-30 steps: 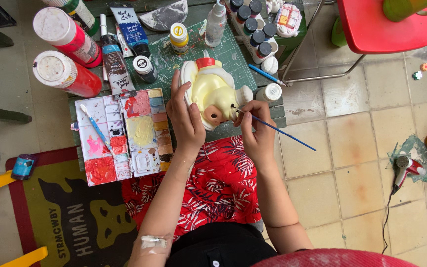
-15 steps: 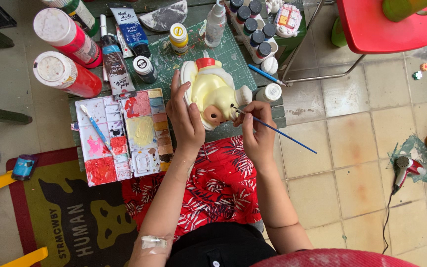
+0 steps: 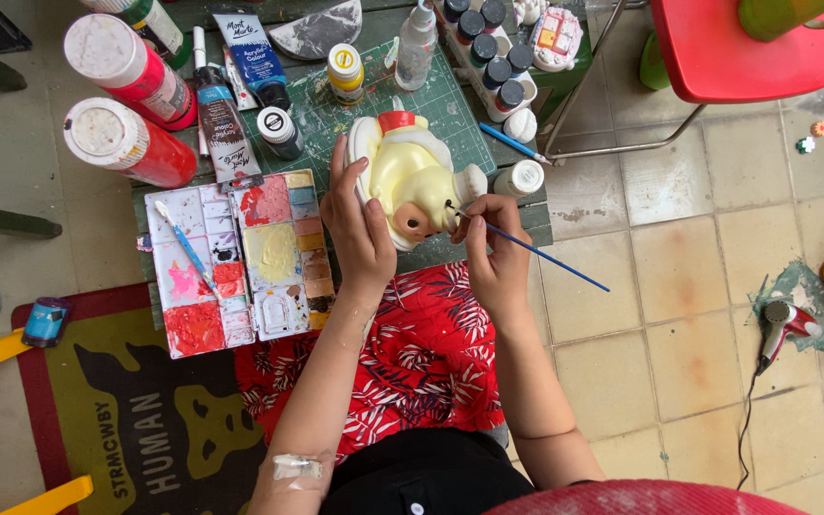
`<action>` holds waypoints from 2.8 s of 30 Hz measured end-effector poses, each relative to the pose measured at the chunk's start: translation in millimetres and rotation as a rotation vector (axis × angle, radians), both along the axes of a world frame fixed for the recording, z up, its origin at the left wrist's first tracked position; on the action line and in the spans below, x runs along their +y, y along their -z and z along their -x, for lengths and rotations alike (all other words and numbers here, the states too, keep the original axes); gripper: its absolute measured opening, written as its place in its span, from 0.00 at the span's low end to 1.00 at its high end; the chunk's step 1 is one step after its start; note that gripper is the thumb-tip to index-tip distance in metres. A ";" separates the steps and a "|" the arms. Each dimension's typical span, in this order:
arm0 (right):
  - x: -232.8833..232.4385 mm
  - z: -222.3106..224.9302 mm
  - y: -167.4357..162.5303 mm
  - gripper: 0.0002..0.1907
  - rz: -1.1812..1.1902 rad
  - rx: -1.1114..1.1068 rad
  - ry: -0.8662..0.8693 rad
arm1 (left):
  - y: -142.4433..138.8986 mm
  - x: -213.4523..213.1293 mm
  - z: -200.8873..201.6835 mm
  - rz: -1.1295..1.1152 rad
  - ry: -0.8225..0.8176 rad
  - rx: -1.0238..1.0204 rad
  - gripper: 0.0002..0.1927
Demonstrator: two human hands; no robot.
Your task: The person paints a plaster animal figurine with a small brush, holding the figurine steady with one hand while applying paint to its face and body. They dip the brush into a paint palette, rotate the figurine to reach different sides, and later open a paint jar and reload the brush with more paint.
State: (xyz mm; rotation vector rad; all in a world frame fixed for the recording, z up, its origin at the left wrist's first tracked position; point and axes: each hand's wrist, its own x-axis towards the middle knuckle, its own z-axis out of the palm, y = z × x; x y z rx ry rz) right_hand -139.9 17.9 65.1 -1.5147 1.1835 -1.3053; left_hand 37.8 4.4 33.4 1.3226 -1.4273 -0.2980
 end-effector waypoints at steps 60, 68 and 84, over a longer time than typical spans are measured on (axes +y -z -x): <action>-55.0 -17.1 -9.5 0.12 0.161 0.132 -0.092 | 58.9 -18.8 -31.2 -0.091 0.081 0.625 0.27; -67.8 -12.9 -18.6 0.16 0.273 0.219 -0.217 | 68.0 -43.1 -35.4 -0.065 0.111 0.646 0.26; -63.8 -0.9 1.4 0.14 0.178 0.053 -0.166 | 53.2 -34.1 -14.3 -0.076 0.243 0.697 0.31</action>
